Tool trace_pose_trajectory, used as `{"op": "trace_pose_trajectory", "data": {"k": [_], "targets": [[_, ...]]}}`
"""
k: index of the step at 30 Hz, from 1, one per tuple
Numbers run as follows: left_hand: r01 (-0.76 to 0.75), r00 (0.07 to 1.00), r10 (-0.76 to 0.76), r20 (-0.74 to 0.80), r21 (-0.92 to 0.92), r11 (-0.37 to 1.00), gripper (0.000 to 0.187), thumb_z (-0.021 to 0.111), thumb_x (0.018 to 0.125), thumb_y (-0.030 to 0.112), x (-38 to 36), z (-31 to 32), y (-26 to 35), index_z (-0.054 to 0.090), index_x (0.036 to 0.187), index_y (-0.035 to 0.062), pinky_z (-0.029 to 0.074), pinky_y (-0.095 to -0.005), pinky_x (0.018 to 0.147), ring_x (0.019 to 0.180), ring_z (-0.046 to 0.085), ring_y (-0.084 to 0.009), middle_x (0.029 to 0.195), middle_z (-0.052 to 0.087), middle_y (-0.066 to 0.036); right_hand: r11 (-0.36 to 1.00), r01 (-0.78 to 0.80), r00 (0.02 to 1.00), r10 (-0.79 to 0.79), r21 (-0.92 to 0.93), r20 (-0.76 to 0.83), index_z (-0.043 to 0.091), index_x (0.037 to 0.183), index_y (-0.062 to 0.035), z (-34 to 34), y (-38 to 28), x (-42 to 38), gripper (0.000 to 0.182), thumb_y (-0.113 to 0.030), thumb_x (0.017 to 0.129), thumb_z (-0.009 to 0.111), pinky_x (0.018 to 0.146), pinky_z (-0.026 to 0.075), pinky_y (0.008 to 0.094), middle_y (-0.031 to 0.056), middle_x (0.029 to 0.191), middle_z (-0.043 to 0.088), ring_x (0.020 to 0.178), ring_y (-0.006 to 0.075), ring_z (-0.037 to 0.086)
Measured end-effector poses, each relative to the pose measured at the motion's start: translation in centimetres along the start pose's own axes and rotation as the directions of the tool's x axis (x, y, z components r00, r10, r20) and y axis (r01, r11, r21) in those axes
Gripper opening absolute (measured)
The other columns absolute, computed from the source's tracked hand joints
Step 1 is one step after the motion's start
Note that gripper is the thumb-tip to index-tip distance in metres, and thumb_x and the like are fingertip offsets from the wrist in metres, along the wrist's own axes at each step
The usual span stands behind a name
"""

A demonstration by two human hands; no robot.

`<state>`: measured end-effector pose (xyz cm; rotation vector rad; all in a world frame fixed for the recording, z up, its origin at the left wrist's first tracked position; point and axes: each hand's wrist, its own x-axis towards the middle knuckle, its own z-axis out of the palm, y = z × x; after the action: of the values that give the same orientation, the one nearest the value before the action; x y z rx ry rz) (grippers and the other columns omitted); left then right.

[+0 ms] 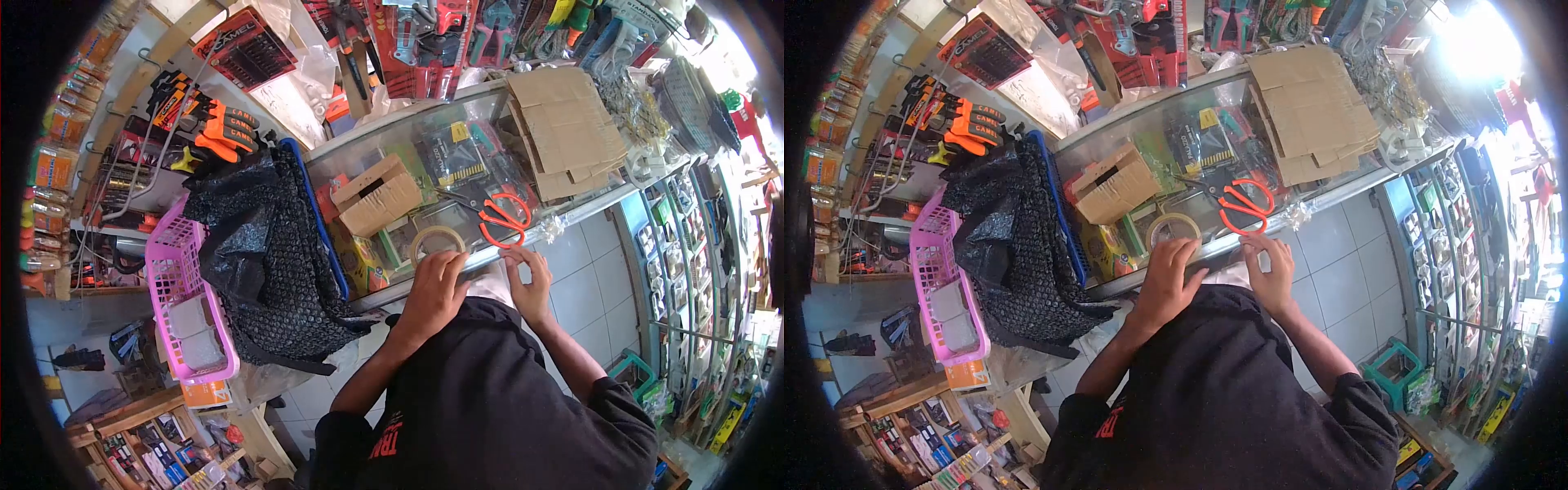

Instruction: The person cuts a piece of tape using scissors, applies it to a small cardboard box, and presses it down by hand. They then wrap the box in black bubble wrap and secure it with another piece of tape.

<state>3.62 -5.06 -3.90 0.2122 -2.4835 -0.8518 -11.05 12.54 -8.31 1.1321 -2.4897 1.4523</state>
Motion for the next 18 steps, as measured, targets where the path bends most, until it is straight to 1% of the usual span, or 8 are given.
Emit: {"op": "trace_pose_trajectory", "data": {"k": [1,3,5,8,9,12,15,18], "targets": [[-0.026,0.999,0.025,-0.033,-0.031,0.999,0.061,0.078,0.09,0.003,0.3,-0.5,0.3,0.049,0.144,-0.0004,0.048,-0.047,0.101,0.106,0.065,-0.0324,0.108,0.068,-0.014,1.0,-0.021,0.999,0.021,-0.005,-0.036,0.069,0.122,-0.002,0.2,0.2,0.1,0.028,0.0,0.094,0.073,0.082,0.049,0.0329,0.0062,0.102,0.081,0.089,0.016,0.07],[0.185,0.982,-0.184,0.044,-0.437,0.88,0.059,0.075,0.091,-0.001,-0.6,-1.2,0.8,0.049,0.144,-0.0002,0.049,-0.0438,0.1,0.101,0.065,-0.0272,0.102,0.067,-0.011,0.98,-0.162,0.987,0.16,0.114,0.031,0.068,0.124,-0.0021,-0.5,-0.7,0.7,0.027,-0.002,0.097,0.072,0.082,0.05,0.0305,0.0057,0.104,0.08,0.09,0.0126,0.069],[0.356,0.921,-0.341,0.189,-0.762,0.541,0.054,0.07,0.094,0.002,-1.1,-2.1,1.3,0.049,0.144,0.0005,0.049,-0.0386,0.095,0.09,0.064,-0.0175,0.092,0.064,-0.005,0.896,-0.29,0.957,0.262,0.336,0.128,0.067,0.126,-0.0019,-0.7,-1.3,1.4,0.026,-0.004,0.1,0.071,0.082,0.052,0.0294,0.0059,0.107,0.079,0.094,0.0115,0.069],[0.373,0.881,-0.341,0.328,-0.925,0.075,0.054,0.069,0.096,0.012,-0.9,-4.3,1.6,0.049,0.144,0.0007,0.049,-0.0374,0.091,0.082,0.061,-0.016,0.086,0.062,-0.005,0.623,-0.428,0.904,0.286,0.655,0.319,0.065,0.129,-0.0009,-0.9,-2.1,2.8,0.029,-0.008,0.102,0.071,0.085,0.054,0.0296,0.0079,0.112,0.077,0.103,0.0135,0.071],[0.373,0.887,-0.336,0.318,-0.921,0.114,0.056,0.067,0.095,0.018,-0.9,-4.6,1.7,0.048,0.145,0.0005,0.047,-0.0366,0.087,0.08,0.059,-0.0144,0.085,0.061,-0.005,0.562,-0.459,0.888,0.267,0.688,0.375,0.064,0.131,-0.0007,-1.5,-3.7,3.9,0.03,-0.008,0.103,0.071,0.088,0.055,0.0297,0.0087,0.114,0.076,0.105,0.0143,0.071],[0.329,0.916,-0.251,0.314,-0.944,0.02,0.053,0.067,0.096,0.012,-1.0,-5.2,1.8,0.048,0.146,0.0019,0.047,-0.026,0.078,0.082,0.056,-0.0111,0.09,0.062,-0.005,0.478,-0.534,0.838,0.193,0.697,0.51,0.062,0.134,-0.0005,-2.9,-7.4,6.3,0.032,-0.008,0.104,0.07,0.091,0.056,0.0305,0.0107,0.118,0.075,0.11,0.0154,0.071],[0.422,0.872,-0.316,0.373,-0.901,0.1,0.055,0.067,0.095,0.018,-1.0,-6.1,2.8,0.049,0.144,-0.0002,0.046,-0.0361,0.084,0.078,0.055,-0.0142,0.083,0.057,-0.005,0.476,-0.54,0.816,0.092,0.694,0.571,0.062,0.135,-0.0005,-2.9,-9.3,7.7,0.033,-0.008,0.104,0.07,0.092,0.057,0.0302,0.0109,0.118,0.074,0.111,0.0146,0.07],[0.479,0.847,-0.328,0.418,-0.868,0.131,0.053,0.064,0.096,0.016,-1.1,-6.4,2.9,0.049,0.144,-0.0008,0.045,-0.0328,0.081,0.078,0.054,-0.0138,0.084,0.057,-0.004,0.53,-0.543,0.778,0.025,0.651,0.628,0.062,0.134,-0.0003,-2.9,-10.6,8.9,0.034,-0.007,0.102,0.073,0.092,0.057,0.0296,0.0104,0.117,0.075,0.108,0.0135,0.071]]}}
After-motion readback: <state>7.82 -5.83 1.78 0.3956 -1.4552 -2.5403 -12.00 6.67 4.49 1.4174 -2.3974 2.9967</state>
